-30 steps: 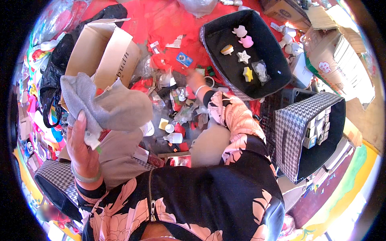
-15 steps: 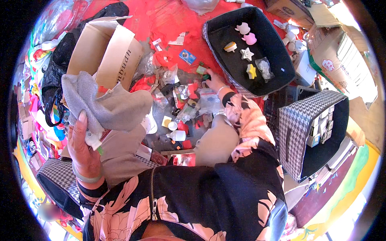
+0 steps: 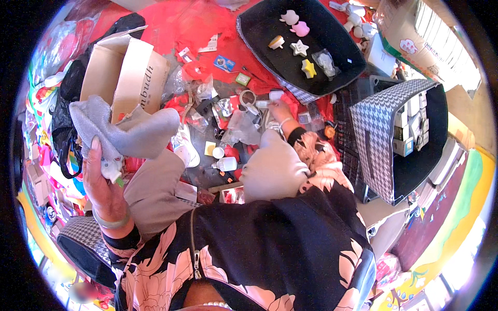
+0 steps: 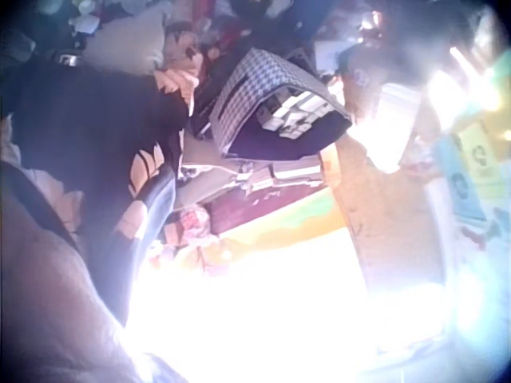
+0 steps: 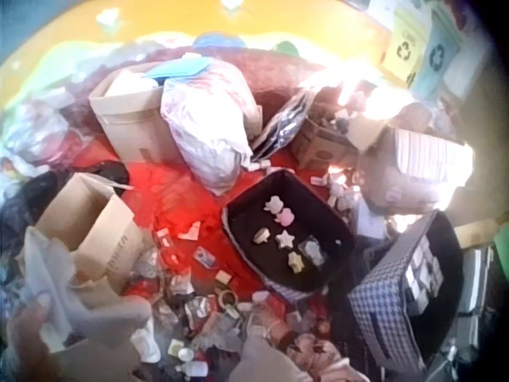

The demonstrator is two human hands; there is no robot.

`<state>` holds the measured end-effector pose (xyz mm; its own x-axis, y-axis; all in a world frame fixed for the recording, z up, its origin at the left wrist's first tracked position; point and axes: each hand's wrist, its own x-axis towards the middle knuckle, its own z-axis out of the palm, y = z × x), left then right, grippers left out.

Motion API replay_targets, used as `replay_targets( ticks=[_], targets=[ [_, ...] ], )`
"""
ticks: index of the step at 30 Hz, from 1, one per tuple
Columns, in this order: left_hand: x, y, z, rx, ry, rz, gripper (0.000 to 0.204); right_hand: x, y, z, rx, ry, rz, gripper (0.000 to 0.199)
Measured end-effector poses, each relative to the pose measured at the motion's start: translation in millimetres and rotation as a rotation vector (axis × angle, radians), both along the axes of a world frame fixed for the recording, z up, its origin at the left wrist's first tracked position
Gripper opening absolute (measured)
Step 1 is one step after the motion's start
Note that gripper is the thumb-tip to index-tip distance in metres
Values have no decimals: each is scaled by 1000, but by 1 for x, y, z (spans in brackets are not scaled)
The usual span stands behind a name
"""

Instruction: The person sorts various small manufactured parts from a pile on the floor by hand, wiping some components with a cloth and placing them into different baskets and cardboard boxes.

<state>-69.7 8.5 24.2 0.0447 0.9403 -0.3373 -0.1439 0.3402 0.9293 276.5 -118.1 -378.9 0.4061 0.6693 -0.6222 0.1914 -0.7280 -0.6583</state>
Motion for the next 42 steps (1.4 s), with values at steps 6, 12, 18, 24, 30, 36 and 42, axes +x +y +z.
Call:
replay_targets(
  ticks=[6, 12, 18, 24, 30, 36, 42],
  targets=[
    [6, 5, -7, -18, 17, 1, 38, 12, 25, 14, -216, -654, 555, 56],
    [8, 5, -8, 61, 106, -14, 36, 34, -29, -17, -117, -732, 232, 54],
    [7, 5, -6, -2, 6, -16, 35, 52, -36, -50, 151, -154, -60, 43],
    [9, 4, -5, 9, -19, -12, 34, 15, 9, -16, 63, 134, -56, 37],
    [6, 4, -7, -4, 7, -6, 33, 12, -5, -11, 81, 396, 130, 42],
    [9, 3, -7, -1, 8, -8, 33, -4, -33, -26, 282, 223, 540, 38],
    [9, 2, -6, 3, 25, -18, 35, 9, -29, -28, 192, 518, -157, 26]
  ],
)
